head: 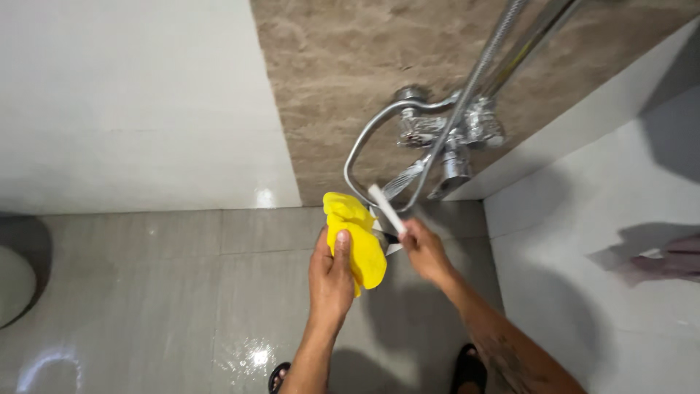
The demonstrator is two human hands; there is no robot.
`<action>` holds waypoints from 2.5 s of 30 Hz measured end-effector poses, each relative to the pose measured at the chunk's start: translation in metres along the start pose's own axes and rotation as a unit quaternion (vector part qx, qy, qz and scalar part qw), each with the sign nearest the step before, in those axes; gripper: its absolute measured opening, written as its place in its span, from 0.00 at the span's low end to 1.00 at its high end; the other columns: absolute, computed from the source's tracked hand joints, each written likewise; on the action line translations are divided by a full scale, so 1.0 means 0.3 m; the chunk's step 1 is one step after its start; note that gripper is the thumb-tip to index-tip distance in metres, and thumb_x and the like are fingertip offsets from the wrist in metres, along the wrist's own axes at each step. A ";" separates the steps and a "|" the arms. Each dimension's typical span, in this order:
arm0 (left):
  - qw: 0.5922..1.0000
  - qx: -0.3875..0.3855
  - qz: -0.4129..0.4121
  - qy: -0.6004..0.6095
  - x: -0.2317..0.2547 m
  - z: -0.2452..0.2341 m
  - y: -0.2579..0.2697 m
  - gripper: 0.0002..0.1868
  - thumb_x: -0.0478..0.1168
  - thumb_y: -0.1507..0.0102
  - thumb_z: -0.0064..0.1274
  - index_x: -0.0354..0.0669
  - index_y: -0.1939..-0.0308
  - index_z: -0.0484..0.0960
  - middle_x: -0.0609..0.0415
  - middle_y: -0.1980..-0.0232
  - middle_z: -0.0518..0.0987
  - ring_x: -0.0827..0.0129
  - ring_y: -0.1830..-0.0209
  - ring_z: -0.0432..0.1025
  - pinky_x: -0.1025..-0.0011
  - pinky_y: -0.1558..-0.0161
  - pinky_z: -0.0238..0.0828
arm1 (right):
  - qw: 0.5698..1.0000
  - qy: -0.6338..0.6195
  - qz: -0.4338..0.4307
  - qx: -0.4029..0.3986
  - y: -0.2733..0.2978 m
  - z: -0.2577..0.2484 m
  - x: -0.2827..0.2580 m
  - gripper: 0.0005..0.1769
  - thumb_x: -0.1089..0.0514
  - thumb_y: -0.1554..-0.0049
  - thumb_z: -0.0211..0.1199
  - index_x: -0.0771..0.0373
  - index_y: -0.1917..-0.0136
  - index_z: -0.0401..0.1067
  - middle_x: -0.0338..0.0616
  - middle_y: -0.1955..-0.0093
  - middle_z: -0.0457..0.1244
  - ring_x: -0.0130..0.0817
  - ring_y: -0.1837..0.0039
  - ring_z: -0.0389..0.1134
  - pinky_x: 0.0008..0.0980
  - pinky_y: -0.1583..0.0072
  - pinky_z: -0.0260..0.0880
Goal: The person scrubs the shower faucet and pipe with a toothbrush and wipes them with a yellow cloth. They then remove the shower head and clean its nozzles by hand.
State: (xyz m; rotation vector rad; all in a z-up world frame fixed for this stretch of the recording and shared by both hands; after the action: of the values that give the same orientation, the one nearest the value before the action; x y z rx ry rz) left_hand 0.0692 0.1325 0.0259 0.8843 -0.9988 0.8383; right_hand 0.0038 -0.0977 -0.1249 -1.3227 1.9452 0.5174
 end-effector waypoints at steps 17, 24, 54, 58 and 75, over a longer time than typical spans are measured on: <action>1.000 0.010 -0.010 -0.017 0.328 0.272 0.101 0.24 0.51 0.29 0.41 0.37 0.41 0.78 0.53 0.55 0.84 0.73 0.59 0.77 0.72 0.56 0.75 | 0.866 -0.404 0.295 -0.005 0.328 -0.676 -0.348 0.20 0.56 0.38 0.55 0.65 0.35 0.63 0.40 0.61 0.62 0.26 0.64 0.57 0.28 0.64 0.58; 1.000 -0.010 0.010 -0.006 0.386 0.331 0.115 0.24 0.52 0.29 0.41 0.36 0.41 0.78 0.53 0.54 0.84 0.73 0.58 0.77 0.72 0.55 0.75 | 0.870 -0.425 0.249 0.020 0.306 -0.753 -0.375 0.21 0.54 0.37 0.53 0.65 0.34 0.66 0.44 0.55 0.68 0.27 0.60 0.65 0.29 0.60 0.66; 0.961 -0.273 -0.025 0.048 0.448 1.277 0.175 0.23 0.52 0.29 0.42 0.39 0.40 0.77 0.54 0.53 0.83 0.72 0.58 0.76 0.71 0.54 0.74 | 0.908 0.078 0.095 0.401 0.562 -1.619 -0.495 0.21 0.66 0.42 0.56 0.63 0.35 0.71 0.52 0.43 0.63 0.43 0.43 0.70 0.40 0.45 0.75; 0.961 -0.276 -0.011 0.032 0.468 1.336 0.173 0.23 0.52 0.29 0.41 0.38 0.40 0.77 0.54 0.52 0.82 0.73 0.57 0.75 0.71 0.53 0.74 | 0.886 0.149 0.106 0.426 0.508 -1.636 -0.489 0.19 0.66 0.45 0.59 0.63 0.40 0.72 0.53 0.48 0.64 0.51 0.47 0.69 0.46 0.47 0.71; 0.958 -0.284 -0.008 0.040 0.464 1.414 0.160 0.23 0.51 0.29 0.42 0.39 0.40 0.76 0.53 0.51 0.82 0.72 0.56 0.76 0.71 0.53 0.75 | 0.830 0.321 0.074 0.450 0.261 -1.606 -0.321 0.10 0.62 0.45 0.67 0.58 0.48 0.77 0.37 0.46 0.68 0.43 0.43 0.66 0.45 0.42 0.64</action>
State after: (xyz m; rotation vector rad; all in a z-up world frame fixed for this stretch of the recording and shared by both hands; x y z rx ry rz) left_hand -0.0717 -0.2058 0.2854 0.3627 -1.0818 0.5208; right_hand -0.2084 -0.3289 0.2612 -0.7360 2.3402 -0.8372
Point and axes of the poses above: each hand's wrist, its own y-axis away from the middle knuckle, its own z-axis out of the palm, x = y × z, the point moved 2 cm from there along -y, towards the middle knuckle
